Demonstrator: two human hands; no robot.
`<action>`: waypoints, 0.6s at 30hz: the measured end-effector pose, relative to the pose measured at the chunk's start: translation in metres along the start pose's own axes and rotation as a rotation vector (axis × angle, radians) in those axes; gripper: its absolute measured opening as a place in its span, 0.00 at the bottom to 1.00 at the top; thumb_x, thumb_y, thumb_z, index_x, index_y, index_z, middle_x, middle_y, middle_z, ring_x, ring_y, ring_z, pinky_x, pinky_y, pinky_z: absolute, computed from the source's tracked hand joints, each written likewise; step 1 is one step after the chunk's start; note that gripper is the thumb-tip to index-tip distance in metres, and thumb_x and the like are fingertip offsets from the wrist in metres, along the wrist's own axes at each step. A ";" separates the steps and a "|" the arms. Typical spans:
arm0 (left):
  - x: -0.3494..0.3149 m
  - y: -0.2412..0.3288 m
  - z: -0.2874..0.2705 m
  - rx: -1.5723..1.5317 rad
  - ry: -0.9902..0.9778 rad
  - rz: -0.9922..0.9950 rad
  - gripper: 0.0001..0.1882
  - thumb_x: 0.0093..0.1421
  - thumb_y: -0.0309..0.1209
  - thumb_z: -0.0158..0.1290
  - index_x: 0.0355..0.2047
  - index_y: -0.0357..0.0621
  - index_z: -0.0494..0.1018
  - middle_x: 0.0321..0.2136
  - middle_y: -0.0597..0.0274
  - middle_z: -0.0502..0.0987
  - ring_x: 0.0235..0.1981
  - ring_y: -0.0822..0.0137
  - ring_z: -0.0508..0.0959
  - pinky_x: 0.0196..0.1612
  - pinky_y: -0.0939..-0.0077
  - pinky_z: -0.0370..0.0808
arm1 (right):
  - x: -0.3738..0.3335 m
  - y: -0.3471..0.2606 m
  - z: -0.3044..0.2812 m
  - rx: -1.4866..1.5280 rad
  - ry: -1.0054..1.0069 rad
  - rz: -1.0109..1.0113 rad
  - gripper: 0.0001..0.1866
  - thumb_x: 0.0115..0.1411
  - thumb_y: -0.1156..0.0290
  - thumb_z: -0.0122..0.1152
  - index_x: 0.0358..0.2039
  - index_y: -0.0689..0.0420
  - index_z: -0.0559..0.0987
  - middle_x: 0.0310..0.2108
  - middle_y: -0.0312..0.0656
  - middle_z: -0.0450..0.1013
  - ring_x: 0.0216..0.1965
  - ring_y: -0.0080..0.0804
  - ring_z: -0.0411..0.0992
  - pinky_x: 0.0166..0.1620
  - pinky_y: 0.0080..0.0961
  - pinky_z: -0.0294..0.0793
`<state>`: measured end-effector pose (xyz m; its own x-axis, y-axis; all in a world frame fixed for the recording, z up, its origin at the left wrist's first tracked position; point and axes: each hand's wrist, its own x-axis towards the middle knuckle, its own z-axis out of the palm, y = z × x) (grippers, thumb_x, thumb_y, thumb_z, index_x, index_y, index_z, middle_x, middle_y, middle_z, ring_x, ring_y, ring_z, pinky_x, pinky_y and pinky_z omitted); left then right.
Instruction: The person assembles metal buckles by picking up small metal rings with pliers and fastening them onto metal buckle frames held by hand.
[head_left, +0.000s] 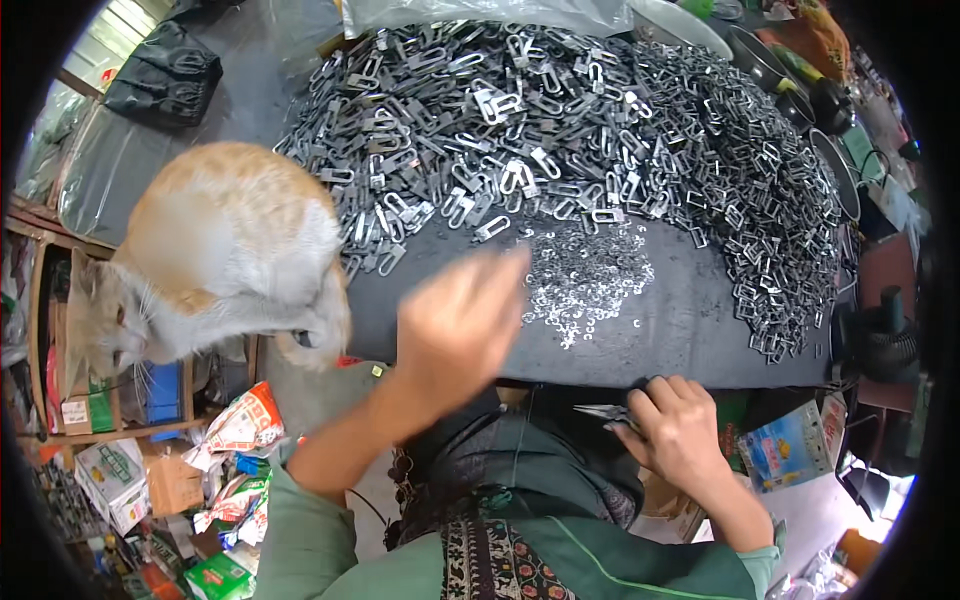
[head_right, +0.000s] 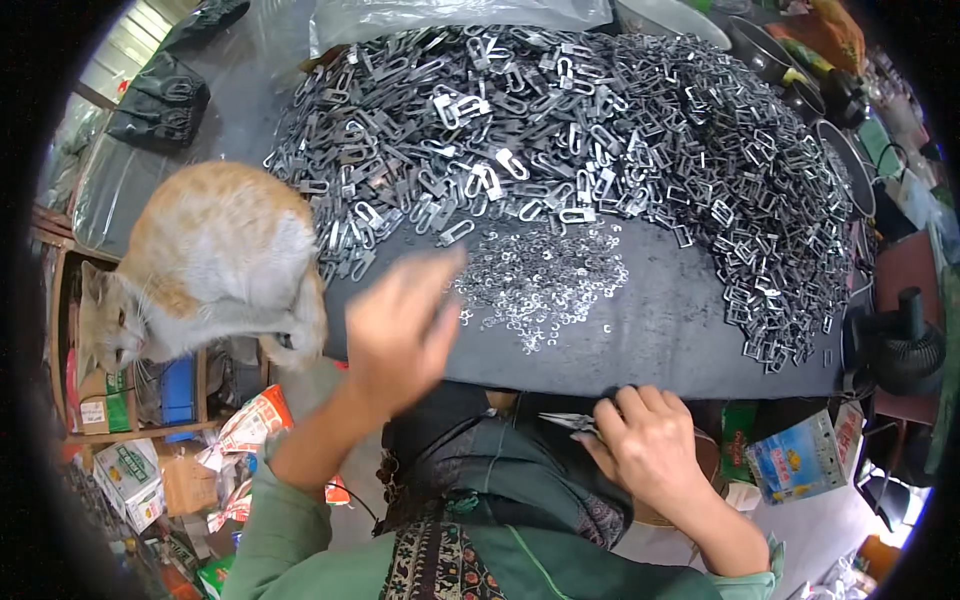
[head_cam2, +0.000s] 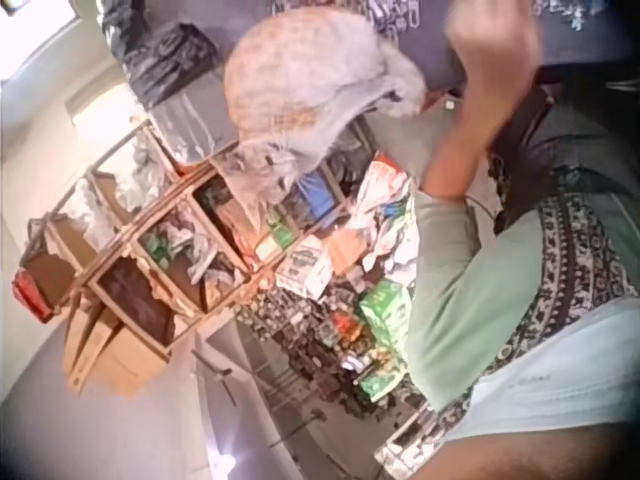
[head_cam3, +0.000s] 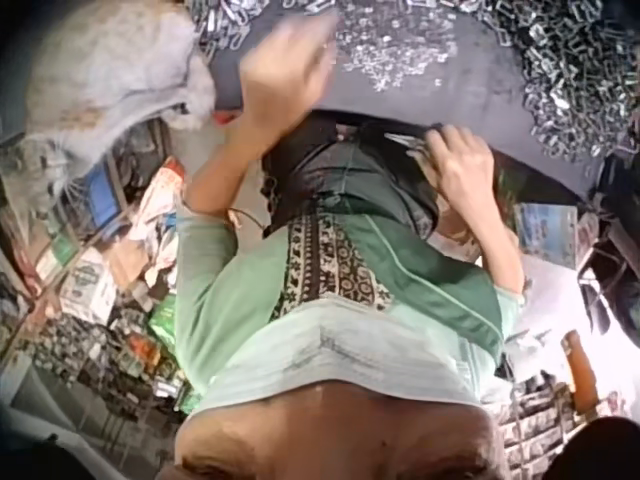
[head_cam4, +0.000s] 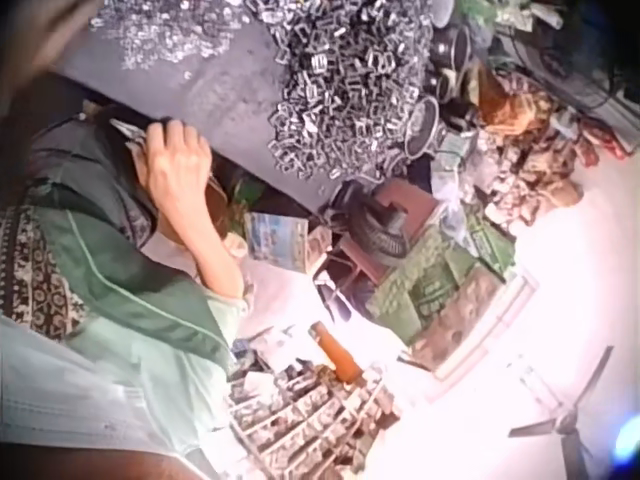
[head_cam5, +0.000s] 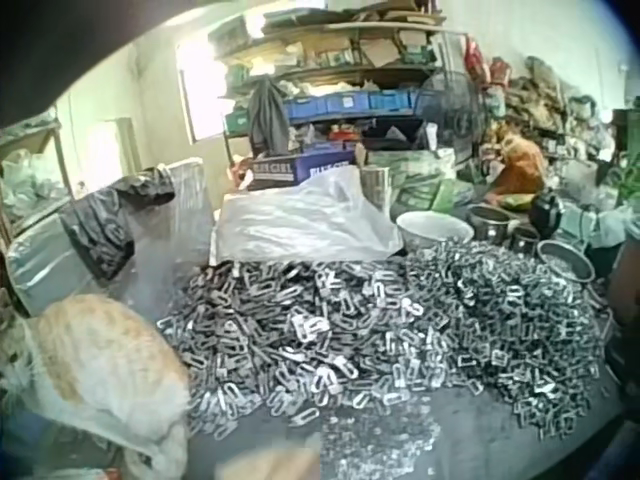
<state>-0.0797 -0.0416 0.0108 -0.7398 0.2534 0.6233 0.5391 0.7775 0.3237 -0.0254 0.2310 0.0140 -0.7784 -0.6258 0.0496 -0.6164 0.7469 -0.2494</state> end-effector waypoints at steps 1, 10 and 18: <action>0.024 -0.010 0.008 -0.040 0.017 -0.078 0.19 0.53 0.21 0.57 0.47 0.39 0.74 0.39 0.50 0.78 0.35 0.52 0.79 0.36 0.66 0.76 | -0.002 0.000 -0.002 -0.008 -0.016 0.011 0.15 0.42 0.63 0.70 0.25 0.56 0.74 0.24 0.39 0.66 0.29 0.37 0.68 0.32 0.33 0.65; 0.132 -0.083 0.069 0.695 -0.020 -0.024 0.07 0.54 0.24 0.51 0.35 0.45 0.75 0.35 0.54 0.71 0.35 0.55 0.79 0.32 0.62 0.80 | -0.011 0.034 -0.022 0.083 0.145 0.046 0.17 0.39 0.68 0.71 0.30 0.55 0.75 0.27 0.40 0.67 0.31 0.40 0.69 0.34 0.37 0.67; 0.106 -0.090 0.042 0.205 0.055 -0.155 0.11 0.60 0.24 0.52 0.43 0.37 0.69 0.35 0.48 0.77 0.35 0.54 0.79 0.38 0.66 0.76 | 0.058 0.121 -0.025 -0.213 0.624 0.180 0.10 0.45 0.74 0.66 0.27 0.57 0.74 0.24 0.41 0.69 0.29 0.40 0.72 0.30 0.35 0.71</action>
<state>-0.2238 -0.0605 0.0175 -0.7812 0.0943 0.6172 0.3235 0.9066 0.2709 -0.1479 0.2906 0.0107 -0.7543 -0.2891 0.5895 -0.4313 0.8951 -0.1130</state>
